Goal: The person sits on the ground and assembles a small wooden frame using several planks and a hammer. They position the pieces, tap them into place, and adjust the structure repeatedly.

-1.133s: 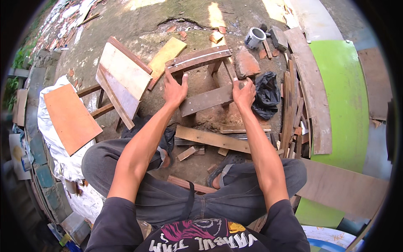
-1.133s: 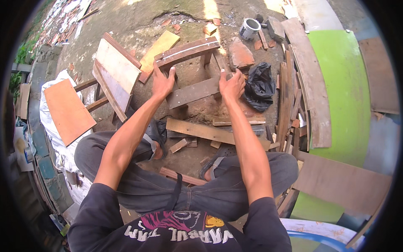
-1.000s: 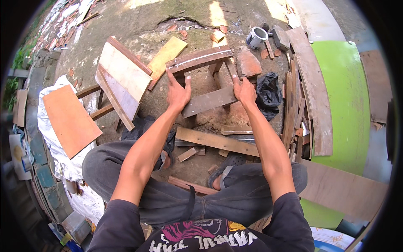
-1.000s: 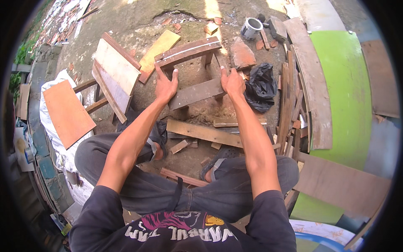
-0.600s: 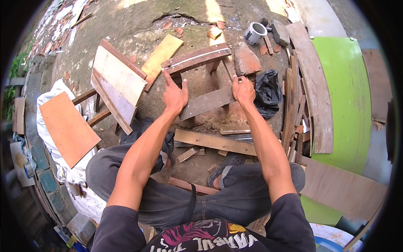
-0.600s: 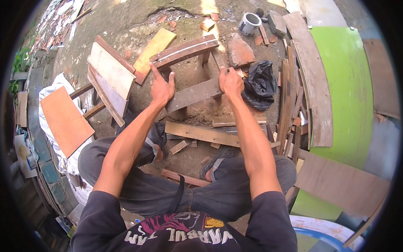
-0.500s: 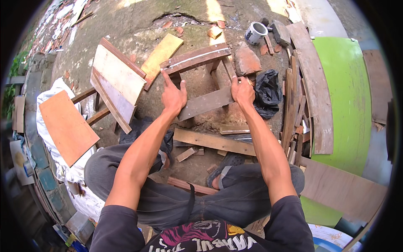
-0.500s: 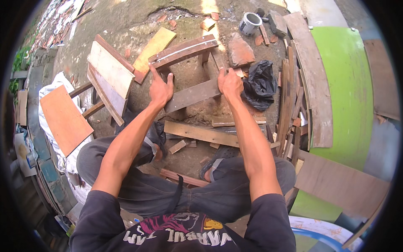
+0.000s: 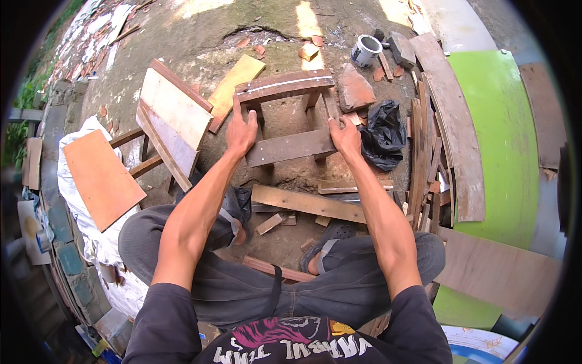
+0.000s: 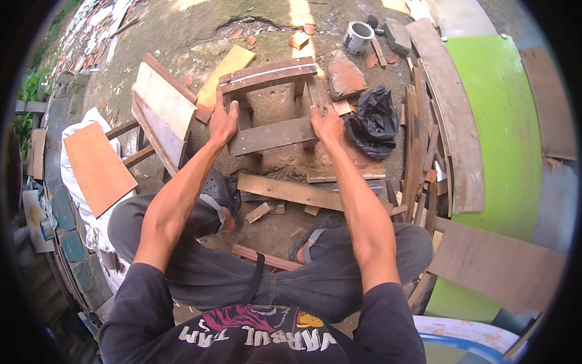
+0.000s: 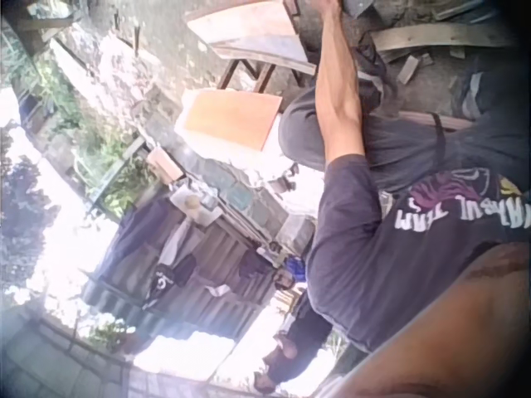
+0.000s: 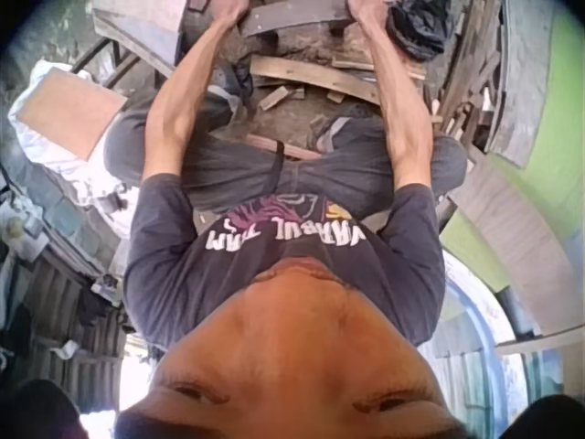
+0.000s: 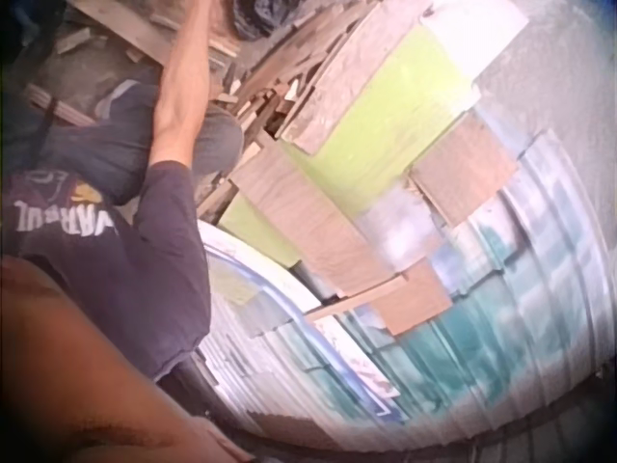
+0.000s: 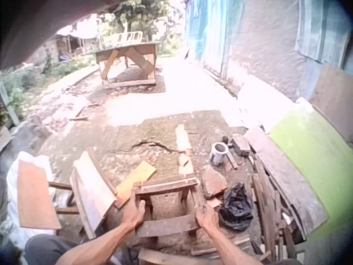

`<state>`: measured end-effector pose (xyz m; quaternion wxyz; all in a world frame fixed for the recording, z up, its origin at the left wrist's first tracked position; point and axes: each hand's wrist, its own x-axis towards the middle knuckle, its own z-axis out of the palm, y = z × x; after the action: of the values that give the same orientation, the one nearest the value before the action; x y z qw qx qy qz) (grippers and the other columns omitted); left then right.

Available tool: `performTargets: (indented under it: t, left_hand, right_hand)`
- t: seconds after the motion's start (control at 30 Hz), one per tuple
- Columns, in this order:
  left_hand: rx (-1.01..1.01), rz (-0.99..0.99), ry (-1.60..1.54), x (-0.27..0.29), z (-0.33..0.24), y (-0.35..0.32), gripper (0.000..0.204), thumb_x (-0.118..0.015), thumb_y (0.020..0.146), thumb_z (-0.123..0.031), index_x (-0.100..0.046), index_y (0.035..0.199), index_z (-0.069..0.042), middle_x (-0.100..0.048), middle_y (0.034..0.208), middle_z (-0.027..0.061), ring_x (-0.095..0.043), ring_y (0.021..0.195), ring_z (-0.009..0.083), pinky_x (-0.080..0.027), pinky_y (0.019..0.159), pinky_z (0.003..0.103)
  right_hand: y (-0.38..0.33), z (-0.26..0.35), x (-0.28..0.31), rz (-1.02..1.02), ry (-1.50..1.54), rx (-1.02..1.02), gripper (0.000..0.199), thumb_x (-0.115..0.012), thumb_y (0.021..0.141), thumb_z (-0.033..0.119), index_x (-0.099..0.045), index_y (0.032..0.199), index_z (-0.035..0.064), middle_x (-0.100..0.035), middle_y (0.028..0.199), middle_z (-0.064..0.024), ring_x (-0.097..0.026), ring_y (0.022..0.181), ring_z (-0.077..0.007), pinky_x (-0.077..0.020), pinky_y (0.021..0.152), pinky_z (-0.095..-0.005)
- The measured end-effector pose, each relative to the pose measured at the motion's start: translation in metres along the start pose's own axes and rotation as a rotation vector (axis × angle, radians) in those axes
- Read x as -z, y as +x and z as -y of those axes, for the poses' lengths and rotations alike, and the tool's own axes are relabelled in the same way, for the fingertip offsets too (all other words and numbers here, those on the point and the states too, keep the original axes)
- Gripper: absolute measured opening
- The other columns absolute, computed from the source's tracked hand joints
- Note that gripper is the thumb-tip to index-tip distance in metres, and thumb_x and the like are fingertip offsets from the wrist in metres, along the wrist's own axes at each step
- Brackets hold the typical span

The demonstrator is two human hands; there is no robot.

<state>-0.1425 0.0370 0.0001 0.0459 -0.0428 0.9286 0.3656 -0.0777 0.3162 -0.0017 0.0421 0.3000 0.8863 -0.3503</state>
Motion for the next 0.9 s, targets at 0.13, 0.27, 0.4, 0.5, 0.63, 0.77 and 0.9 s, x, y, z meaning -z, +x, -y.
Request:
performTargets:
  t: [0.13, 0.27, 0.4, 0.5, 0.63, 0.77, 0.9]
  left_hand:
    - [-0.204, 0.063, -0.029, -0.005, 0.025, 0.031, 0.08, -0.051, 0.095, -0.038, -0.004, 0.157, -0.02, -0.056, 0.124, 0.0372, -0.056, 0.114, 0.0511, -0.043, 0.099, 0.049]
    - [-0.163, 0.168, -0.011, -0.006, 0.009, 0.039, 0.08, -0.048, 0.096, -0.042, -0.003, 0.157, -0.021, -0.052, 0.131, 0.0364, -0.052, 0.12, 0.0504, -0.041, 0.102, 0.048]
    - [-0.094, 0.169, 0.102, -0.006, -0.021, 0.02, 0.079, -0.046, 0.095, -0.043, -0.004, 0.157, -0.017, -0.047, 0.14, 0.0309, -0.05, 0.124, 0.0477, -0.04, 0.104, 0.05]
    - [-0.063, 0.15, 0.177, -0.005, -0.021, 0.017, 0.079, -0.046, 0.094, -0.04, -0.008, 0.157, -0.012, -0.045, 0.143, 0.0277, -0.053, 0.121, 0.0467, -0.042, 0.102, 0.052]
    - [-0.059, 0.159, 0.17, 0.0, -0.027, 0.014, 0.079, -0.047, 0.093, -0.038, -0.009, 0.156, -0.011, -0.047, 0.141, 0.0282, -0.056, 0.116, 0.0474, -0.044, 0.099, 0.052]
    - [-0.045, 0.151, 0.187, 0.0, -0.023, 0.016, 0.079, -0.047, 0.092, -0.037, -0.01, 0.156, -0.011, -0.049, 0.139, 0.0284, -0.058, 0.112, 0.0475, -0.045, 0.097, 0.052]
    - [-0.04, 0.146, 0.23, 0.0, -0.036, 0.017, 0.078, -0.047, 0.093, -0.038, -0.011, 0.156, -0.011, -0.051, 0.137, 0.0283, -0.06, 0.109, 0.0472, -0.046, 0.095, 0.052]
  right_hand:
    - [-0.025, 0.003, -0.005, -0.049, 0.081, -0.055, 0.064, -0.058, 0.085, 0.055, -0.06, 0.127, 0.0056, -0.066, 0.11, -0.029, -0.062, 0.109, -0.0423, -0.0466, 0.095, -0.0444]
    - [-0.007, -0.006, 0.001, 0.038, 0.002, -0.052, 0.066, -0.055, 0.089, 0.051, -0.054, 0.131, -0.0001, -0.062, 0.117, -0.0309, -0.059, 0.113, -0.0453, -0.0443, 0.099, -0.0474]
    - [0.008, 0.001, 0.008, 0.132, -0.061, -0.044, 0.065, -0.054, 0.091, 0.046, -0.05, 0.135, -0.0011, -0.059, 0.124, -0.0317, -0.055, 0.118, -0.0462, -0.043, 0.101, -0.0468]
    - [0.003, 0.007, 0.003, 0.072, -0.019, 0.031, 0.063, -0.055, 0.092, 0.042, -0.048, 0.138, -0.0007, -0.058, 0.124, -0.0321, -0.055, 0.119, -0.0464, -0.0429, 0.102, -0.0465]
    - [0.002, -0.001, -0.005, 0.035, -0.001, 0.036, 0.061, -0.056, 0.093, 0.038, -0.046, 0.141, 0.0024, -0.058, 0.123, -0.0324, -0.055, 0.118, -0.0466, -0.0427, 0.102, -0.0465]
    - [0.001, 0.006, -0.002, 0.058, 0.019, 0.041, 0.058, -0.056, 0.092, 0.036, -0.048, 0.14, 0.0043, -0.059, 0.123, -0.0318, -0.056, 0.117, -0.0461, -0.043, 0.101, -0.0462]
    - [0.009, 0.003, 0.002, 0.08, 0.007, 0.031, 0.056, -0.057, 0.092, 0.035, -0.05, 0.138, 0.0041, -0.06, 0.122, -0.0311, -0.056, 0.117, -0.0457, -0.0436, 0.101, -0.046]
